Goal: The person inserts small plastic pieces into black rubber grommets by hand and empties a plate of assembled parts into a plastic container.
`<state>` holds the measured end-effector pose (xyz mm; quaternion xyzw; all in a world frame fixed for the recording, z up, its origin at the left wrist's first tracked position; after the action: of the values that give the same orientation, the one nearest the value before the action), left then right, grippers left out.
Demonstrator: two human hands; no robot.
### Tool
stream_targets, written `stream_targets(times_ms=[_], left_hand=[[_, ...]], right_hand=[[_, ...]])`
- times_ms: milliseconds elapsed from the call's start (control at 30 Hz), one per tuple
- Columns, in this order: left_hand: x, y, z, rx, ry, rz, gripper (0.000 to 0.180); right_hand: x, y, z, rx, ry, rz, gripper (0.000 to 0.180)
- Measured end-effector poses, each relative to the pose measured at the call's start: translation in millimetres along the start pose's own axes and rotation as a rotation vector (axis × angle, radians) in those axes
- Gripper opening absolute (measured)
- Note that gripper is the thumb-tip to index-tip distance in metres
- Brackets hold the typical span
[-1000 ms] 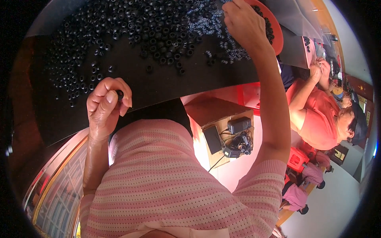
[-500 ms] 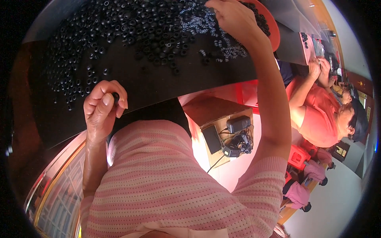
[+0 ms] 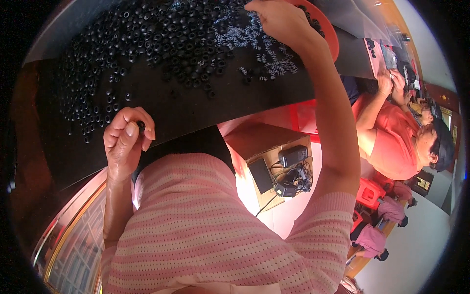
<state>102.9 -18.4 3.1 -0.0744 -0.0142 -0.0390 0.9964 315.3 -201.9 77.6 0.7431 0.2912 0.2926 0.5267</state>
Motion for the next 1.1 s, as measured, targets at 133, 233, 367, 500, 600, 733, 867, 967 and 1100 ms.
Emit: stream_targets(times_ms=[133,233,367,500,600,733,867,967,1100], left_hand=[[0,0,1,-0.006,0.002,0.004,0.023],[0,-1,1,-0.008,0.008,0.003,0.024],[0,0,0,0.005,0.007,0.007,0.024],[1,2,1,0.003,0.008,0.014,0.025],[2,-1,2,0.004,0.010,0.005,0.026],[-1,2,0,0.020,0.014,0.026,0.026],[2,-1,2,0.009,0.013,0.016,0.026],[0,1,1,0.010,0.022,0.031,0.026],[0,1,1,0.008,0.019,0.027,0.025]], right_hand=[[1,-10,12,-0.103,-0.074,-0.141,0.018],[2,-3,11,-0.019,-0.026,-0.062,0.015],[8,-5,21,-0.046,-0.081,-0.011,0.013],[11,-7,22,-0.053,-0.109,-0.076,0.012],[-3,13,27,0.523,0.357,0.201,0.013],[28,-6,10,0.028,-0.137,-0.006,0.013],[24,-7,23,-0.021,-0.181,0.063,0.008],[26,-10,17,-0.008,-0.226,0.050,0.007],[23,-8,13,0.045,-0.256,0.096,0.006]])
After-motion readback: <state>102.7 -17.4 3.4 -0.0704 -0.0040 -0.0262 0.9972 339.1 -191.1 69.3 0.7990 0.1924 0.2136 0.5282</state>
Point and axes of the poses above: each hand's wrist, its own x-axis towards the middle knuckle, its own y-axis out of the back of the hand, z = x × y, the point moved 9 cm from there along x, towards the middle knuckle, and after that the axes turned 15 degrees about x, right-handed, at the moved point
